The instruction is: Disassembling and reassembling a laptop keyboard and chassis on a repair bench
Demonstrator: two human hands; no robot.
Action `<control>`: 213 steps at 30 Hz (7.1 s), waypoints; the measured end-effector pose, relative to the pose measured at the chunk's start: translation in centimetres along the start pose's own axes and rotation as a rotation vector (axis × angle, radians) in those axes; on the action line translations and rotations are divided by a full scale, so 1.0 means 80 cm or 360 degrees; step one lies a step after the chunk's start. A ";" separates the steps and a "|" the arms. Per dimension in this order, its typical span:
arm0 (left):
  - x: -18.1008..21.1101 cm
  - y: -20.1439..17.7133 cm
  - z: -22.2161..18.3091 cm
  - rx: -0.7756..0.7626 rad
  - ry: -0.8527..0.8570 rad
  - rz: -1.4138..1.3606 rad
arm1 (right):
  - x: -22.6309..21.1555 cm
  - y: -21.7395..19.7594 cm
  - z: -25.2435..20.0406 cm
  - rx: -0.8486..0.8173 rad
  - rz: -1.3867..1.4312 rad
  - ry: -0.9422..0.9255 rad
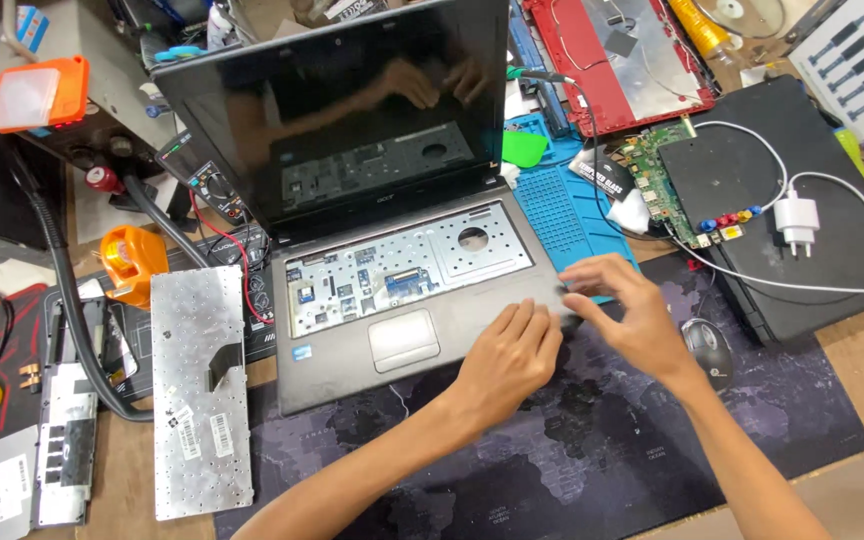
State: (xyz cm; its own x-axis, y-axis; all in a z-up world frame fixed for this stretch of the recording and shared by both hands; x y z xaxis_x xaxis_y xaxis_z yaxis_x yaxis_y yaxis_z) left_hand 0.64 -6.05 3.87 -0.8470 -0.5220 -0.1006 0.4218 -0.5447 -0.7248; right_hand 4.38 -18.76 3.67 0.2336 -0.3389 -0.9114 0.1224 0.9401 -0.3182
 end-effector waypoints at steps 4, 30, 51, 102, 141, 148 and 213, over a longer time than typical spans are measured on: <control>0.010 0.028 -0.024 -0.0067 0.0045 -0.0004 | 0.020 0.026 -0.007 -0.0040 -0.0011 0.0220; -0.182 0.104 -0.040 -0.0445 -0.0565 0.0249 | 0.065 0.113 0.087 0.0130 -0.1173 -0.0177; -0.227 0.119 -0.092 -0.1087 -0.0608 -0.0015 | 0.044 0.142 0.098 0.0145 -0.1232 -0.0368; -0.318 -0.005 -0.205 -0.0250 -0.1007 0.0413 | 0.021 0.328 0.119 -0.0598 -0.0899 -0.0441; -0.380 0.015 -0.323 -0.1109 -0.2092 -0.0552 | 0.007 0.335 0.119 -0.0602 -0.0763 -0.0459; -0.373 -0.017 -0.291 -0.1109 -0.2074 -0.0553 | 0.009 0.336 0.120 -0.0605 -0.0798 -0.0474; -0.170 0.149 -0.045 -0.0550 -0.0535 0.0379 | 0.052 0.111 0.108 -0.0088 -0.0607 -0.0210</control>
State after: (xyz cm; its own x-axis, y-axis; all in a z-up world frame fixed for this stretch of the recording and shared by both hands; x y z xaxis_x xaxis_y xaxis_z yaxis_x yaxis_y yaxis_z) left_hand 16.07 -3.08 -5.83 -0.5666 -0.8171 -0.1067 0.4104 -0.1675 -0.8964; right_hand 14.81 -12.12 -0.69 0.3037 -0.6621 -0.6851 0.1732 0.7454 -0.6437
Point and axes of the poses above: each hand's wrist, its own z-axis towards the middle knuckle, its own y-axis out of the palm, x = y × z, the point moved 10 cm from there along z, towards the middle knuckle, and after that the axes turned 10 degrees about z, right-handed, at the moved point
